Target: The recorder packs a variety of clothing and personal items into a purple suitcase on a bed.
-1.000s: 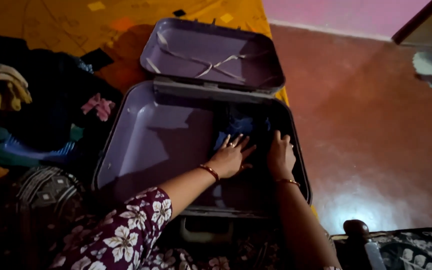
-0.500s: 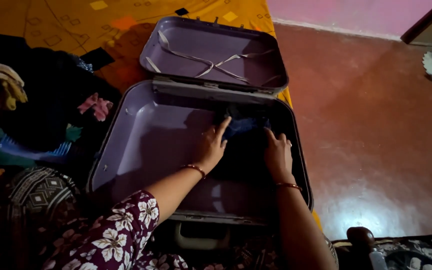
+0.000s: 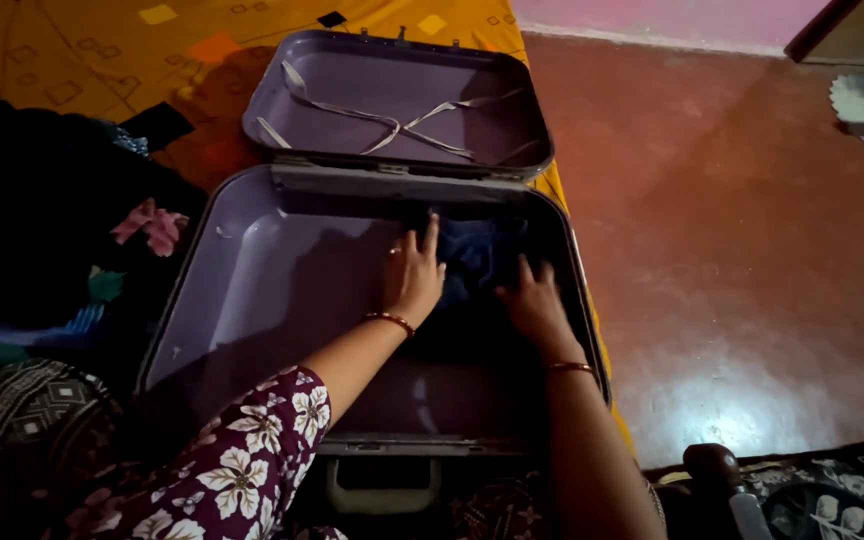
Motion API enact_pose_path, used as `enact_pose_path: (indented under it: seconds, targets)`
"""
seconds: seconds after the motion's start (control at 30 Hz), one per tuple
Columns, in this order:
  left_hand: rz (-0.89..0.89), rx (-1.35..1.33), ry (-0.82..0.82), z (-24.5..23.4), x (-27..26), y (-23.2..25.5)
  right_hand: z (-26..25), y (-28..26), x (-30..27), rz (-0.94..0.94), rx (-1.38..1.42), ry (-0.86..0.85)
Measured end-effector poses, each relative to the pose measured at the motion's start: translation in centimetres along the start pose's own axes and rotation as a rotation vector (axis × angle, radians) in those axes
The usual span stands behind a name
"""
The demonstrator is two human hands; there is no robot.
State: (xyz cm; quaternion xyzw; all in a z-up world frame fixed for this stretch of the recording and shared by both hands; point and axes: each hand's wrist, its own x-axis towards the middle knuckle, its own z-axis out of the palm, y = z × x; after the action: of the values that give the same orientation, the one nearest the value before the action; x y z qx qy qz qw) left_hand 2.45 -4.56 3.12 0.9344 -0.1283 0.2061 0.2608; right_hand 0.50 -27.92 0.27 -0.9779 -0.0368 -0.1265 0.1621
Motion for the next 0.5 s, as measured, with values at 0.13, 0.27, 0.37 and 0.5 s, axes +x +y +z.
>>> enact_pose_path:
  seconds: [0.13,0.27,0.37,0.5]
  targets:
    - [-0.092,0.147,-0.130,1.4,-0.3,-1.0,5.0,2.3,-0.6,0.063,-0.028,-0.137]
    - [-0.149,0.167,-0.229,0.2,0.3,-1.1,3.9,0.6,-1.2,0.123,-0.069,-0.180]
    - [-0.088,0.208,-0.234,-2.2,1.0,-0.4,4.6,1.2,-1.5,0.064,-0.094,-0.077]
    - [0.197,0.255,-0.082,-3.7,2.1,-0.3,-6.1,-9.2,-0.8,0.205,-0.291,-0.124]
